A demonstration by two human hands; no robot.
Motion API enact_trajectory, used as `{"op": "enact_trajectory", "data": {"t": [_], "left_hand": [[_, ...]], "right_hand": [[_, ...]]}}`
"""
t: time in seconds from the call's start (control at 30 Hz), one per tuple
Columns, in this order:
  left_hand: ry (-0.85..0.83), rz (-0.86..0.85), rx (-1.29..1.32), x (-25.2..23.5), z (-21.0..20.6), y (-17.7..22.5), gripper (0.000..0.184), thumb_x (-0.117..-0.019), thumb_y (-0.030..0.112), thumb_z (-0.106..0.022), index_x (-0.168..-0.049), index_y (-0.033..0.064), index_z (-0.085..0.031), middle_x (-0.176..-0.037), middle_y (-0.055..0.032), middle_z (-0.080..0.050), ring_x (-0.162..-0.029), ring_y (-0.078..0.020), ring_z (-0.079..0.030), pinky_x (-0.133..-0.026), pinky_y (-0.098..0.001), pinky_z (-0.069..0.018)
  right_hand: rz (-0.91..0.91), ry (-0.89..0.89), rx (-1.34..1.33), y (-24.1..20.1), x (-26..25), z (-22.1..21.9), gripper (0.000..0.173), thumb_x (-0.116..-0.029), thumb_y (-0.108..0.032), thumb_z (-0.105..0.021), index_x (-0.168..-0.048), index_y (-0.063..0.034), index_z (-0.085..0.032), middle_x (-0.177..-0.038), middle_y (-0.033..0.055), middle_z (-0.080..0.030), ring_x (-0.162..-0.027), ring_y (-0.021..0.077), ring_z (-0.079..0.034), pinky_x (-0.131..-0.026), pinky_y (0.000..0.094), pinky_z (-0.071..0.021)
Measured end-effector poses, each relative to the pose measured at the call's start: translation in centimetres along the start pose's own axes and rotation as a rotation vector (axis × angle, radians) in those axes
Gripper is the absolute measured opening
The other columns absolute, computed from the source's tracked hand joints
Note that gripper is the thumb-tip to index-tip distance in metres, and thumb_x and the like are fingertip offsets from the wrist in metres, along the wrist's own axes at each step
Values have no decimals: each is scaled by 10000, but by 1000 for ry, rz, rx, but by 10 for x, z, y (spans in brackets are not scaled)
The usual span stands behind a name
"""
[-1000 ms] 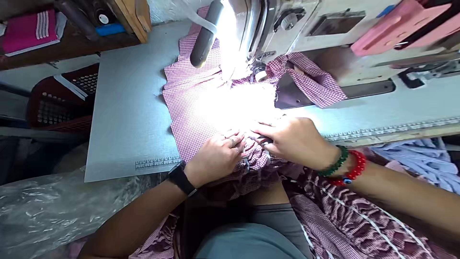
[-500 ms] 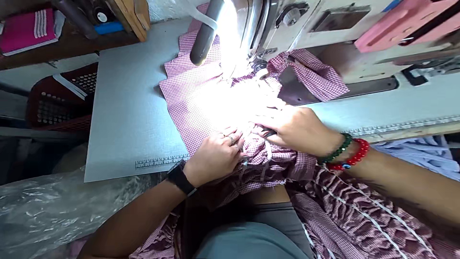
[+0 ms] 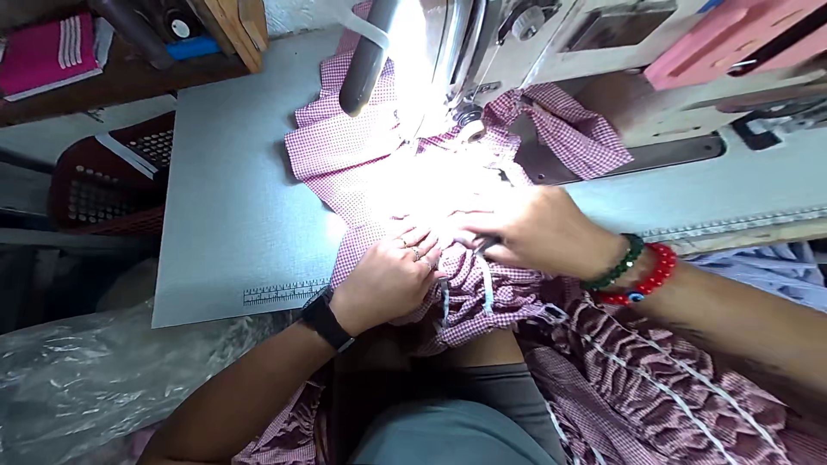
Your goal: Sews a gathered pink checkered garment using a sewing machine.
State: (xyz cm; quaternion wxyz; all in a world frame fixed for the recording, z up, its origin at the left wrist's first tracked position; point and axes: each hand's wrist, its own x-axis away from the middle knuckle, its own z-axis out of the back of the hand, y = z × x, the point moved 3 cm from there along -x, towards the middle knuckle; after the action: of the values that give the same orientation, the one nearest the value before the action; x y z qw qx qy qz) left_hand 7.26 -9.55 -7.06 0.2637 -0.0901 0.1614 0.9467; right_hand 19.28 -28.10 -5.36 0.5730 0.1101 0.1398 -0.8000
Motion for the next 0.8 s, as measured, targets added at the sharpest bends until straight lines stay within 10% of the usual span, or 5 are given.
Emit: {"op": "enact_trajectory", "data": {"t": [0.17,0.43,0.67,0.8], "left_hand": [[14,-8,-2,1,1,-1,377,-1055,260,-479,-1198,37,-747,-1314,-105,-704,-1319,-243,-609,-1153,-401,-439],[22,-20,9,-1,3,-3,369,-1051,262,-489,-1147,37,-766,-1278,-105,-721,-1293,-243,-628,-1143,-403,-452],[31,-36,14,-1,3,-3,374,-1044,250,-477,-1162,41,-764,-1284,-108,-719,-1298,-248,-626,-1142,-404,-449],[31,-44,38,-2,2,-4,396,-1055,264,-462,-1159,33,-765,-1281,-117,-719,-1299,-254,-625,-1158,-414,-435]], "right_hand": [[3,-20,-5,3,0,-2,256,-882,-276,-592,-984,-174,-804,-878,67,-755,-639,300,-656,-482,473,-465],[36,17,-36,3,-2,-4,235,-874,-279,-572,-778,-139,-735,-633,49,-617,-548,261,-600,-443,434,-400],[37,-3,-48,6,-4,-3,288,-835,-261,-602,-1008,-154,-807,-716,80,-663,-598,296,-627,-479,462,-445],[56,-32,-9,8,-5,-4,192,-836,-270,-630,-816,-116,-743,-733,79,-674,-616,297,-641,-484,463,-458]]}}
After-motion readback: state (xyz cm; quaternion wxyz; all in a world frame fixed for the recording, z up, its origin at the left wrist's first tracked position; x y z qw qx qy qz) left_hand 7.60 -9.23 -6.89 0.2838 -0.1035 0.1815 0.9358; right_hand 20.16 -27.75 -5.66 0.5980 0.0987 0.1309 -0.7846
